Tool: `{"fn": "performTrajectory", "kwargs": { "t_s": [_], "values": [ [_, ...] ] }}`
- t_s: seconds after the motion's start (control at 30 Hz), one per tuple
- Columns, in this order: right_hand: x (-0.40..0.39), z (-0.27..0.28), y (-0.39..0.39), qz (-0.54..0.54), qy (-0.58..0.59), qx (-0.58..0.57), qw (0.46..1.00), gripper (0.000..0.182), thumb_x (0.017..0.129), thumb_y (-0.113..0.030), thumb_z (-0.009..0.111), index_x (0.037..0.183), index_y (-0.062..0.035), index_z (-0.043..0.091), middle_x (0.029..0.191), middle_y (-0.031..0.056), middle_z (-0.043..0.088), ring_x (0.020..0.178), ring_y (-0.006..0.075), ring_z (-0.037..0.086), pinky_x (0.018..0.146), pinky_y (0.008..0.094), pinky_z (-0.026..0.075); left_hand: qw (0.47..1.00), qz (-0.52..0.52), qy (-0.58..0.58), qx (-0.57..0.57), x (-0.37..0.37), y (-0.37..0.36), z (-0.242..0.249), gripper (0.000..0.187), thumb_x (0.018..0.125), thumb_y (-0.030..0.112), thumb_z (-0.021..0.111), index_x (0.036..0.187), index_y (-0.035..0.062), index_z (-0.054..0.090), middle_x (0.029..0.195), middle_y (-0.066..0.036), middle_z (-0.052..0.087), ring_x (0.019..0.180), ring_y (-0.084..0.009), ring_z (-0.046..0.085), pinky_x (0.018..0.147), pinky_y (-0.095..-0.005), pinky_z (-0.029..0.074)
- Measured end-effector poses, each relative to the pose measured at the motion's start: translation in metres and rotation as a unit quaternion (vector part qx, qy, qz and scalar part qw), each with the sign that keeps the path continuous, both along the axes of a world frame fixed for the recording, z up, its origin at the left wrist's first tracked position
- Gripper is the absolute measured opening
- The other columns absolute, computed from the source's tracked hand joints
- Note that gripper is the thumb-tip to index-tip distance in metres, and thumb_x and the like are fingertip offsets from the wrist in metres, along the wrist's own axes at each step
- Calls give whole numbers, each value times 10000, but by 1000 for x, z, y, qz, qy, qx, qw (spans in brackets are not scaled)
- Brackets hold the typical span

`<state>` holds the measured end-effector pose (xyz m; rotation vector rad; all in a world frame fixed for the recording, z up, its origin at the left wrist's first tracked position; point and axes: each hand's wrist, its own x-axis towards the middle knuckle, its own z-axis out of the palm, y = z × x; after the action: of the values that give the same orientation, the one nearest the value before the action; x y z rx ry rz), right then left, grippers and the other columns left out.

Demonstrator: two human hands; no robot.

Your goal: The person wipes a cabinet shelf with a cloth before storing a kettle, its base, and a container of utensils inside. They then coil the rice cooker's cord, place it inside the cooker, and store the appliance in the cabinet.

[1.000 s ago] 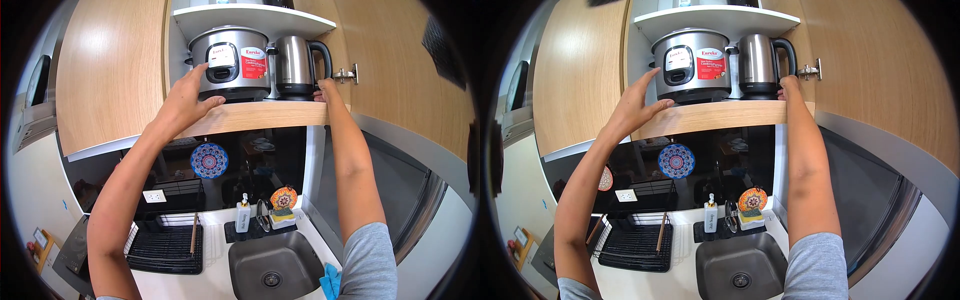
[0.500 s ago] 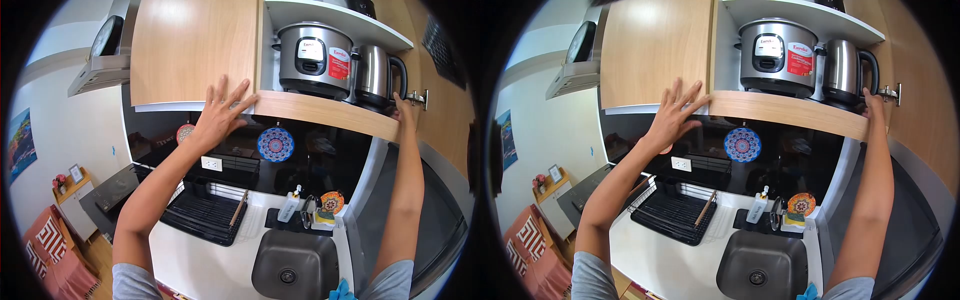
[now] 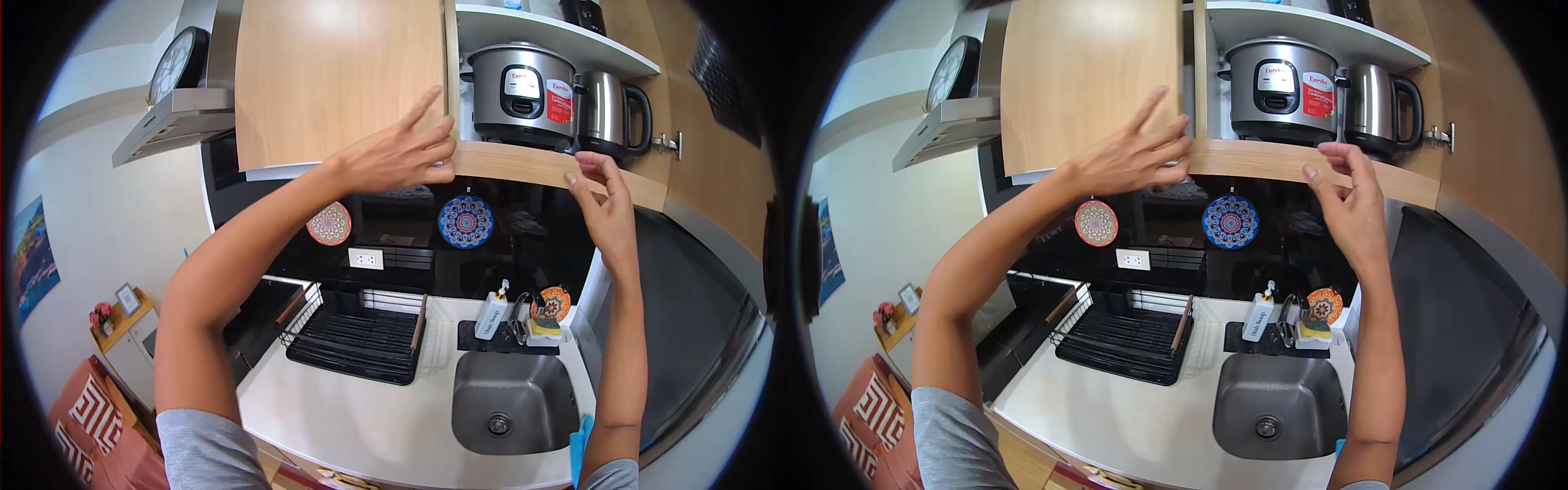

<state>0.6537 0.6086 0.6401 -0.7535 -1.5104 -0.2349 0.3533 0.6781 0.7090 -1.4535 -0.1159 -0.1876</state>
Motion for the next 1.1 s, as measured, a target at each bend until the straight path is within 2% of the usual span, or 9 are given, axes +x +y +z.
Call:
{"fn": "performTrajectory", "kwargs": {
  "t_s": [0.27, 0.33, 0.4, 0.57, 0.7, 0.83, 0.9, 1.0, 1.1],
  "values": [
    [-93, -20, -45, 79, 21, -76, 994, 168, 886, -169, 644, 944, -11, 637, 832, 9, 626, 813, 76, 558, 730, 233, 455, 952, -233, -198, 8, -189, -144, -34, 283, 880, 248, 571, 1113, 92, 603, 1287, -147, 525, 1274, -418, 410, 1062, -599, 318],
    [-123, -28, -44, 114, 16, -105, 988, 152, 881, -157, 648, 920, -10, 643, 799, 0, 626, 739, 53, 552, 654, 219, 449, 857, -347, -372, -85, -242, -160, -61, 612, 934, 541, 372, 1293, 63, 499, 1465, -250, 272, 1326, -402, 347, 1070, -502, 335],
    [-147, -35, -32, 100, -14, -102, 990, 141, 874, -148, 653, 898, -9, 649, 776, 9, 629, 707, 54, 552, 636, 216, 448, 740, -535, -352, -208, -265, -173, -62, 777, 889, 633, 347, 1324, -4, 446, 1492, -247, 216, 1350, -375, 312, 1073, -513, 325],
    [-193, -39, 2, 85, -33, -110, 990, 176, 873, -169, 656, 847, 6, 653, 717, 27, 637, 641, 60, 543, 593, 223, 441, 760, -461, -451, -73, -319, -184, -66, 426, 907, -40, 422, 1331, -23, 379, 1450, -254, 307, 1348, -320, 335, 1082, -453, 334],
    [-223, -40, 16, 119, -16, -158, 980, 182, 881, -174, 647, 852, 6, 652, 705, 28, 634, 655, 60, 557, 592, 215, 439, 748, -439, -493, -74, -338, -188, -75, 424, 910, -13, 415, 1333, -19, 374, 1459, -251, 294, 1353, -331, 323, 1091, -459, 319],
    [-231, -47, -19, -26, 71, 93, 993, 98, 877, -114, 640, 894, -19, 658, 844, 45, 640, 769, 87, 584, 674, 222, 462, 724, -494, -469, -108, -340, -184, -80, 483, 896, -4, 427, 1368, -4, 329, 1467, -249, 278, 1360, -328, 315, 1102, -464, 300],
    [-213, -44, -72, -267, 120, 289, 912, 130, 881, -61, 621, 1009, -34, 630, 998, 72, 621, 950, 141, 578, 840, 268, 465, 697, -535, -459, -128, -340, -183, -82, 512, 887, 5, 444, 1383, 4, 312, 1469, -248, 276, 1363, -323, 311, 1105, -464, 295],
    [-79, -64, -142, -269, 272, 533, 755, 315, 815, 52, 653, 1098, 47, 516, 1041, 114, 572, 896, 161, 603, 789, 245, 560, 711, -506, -468, -140, -342, -187, -85, 598, 869, 18, 478, 1423, 19, 252, 1477, -234, 266, 1368, -311, 302, 1106, -459, 303],
    [30, -59, -208, -318, 272, 516, 748, 278, 787, -30, 723, 986, 43, 542, 947, 101, 605, 806, 161, 603, 788, 266, 517, 740, -429, -501, -128, -334, -190, -88, 690, 842, 21, 526, 1451, 27, 200, 1494, -208, 242, 1366, -301, 305, 1100, -451, 316]
  ]
}}
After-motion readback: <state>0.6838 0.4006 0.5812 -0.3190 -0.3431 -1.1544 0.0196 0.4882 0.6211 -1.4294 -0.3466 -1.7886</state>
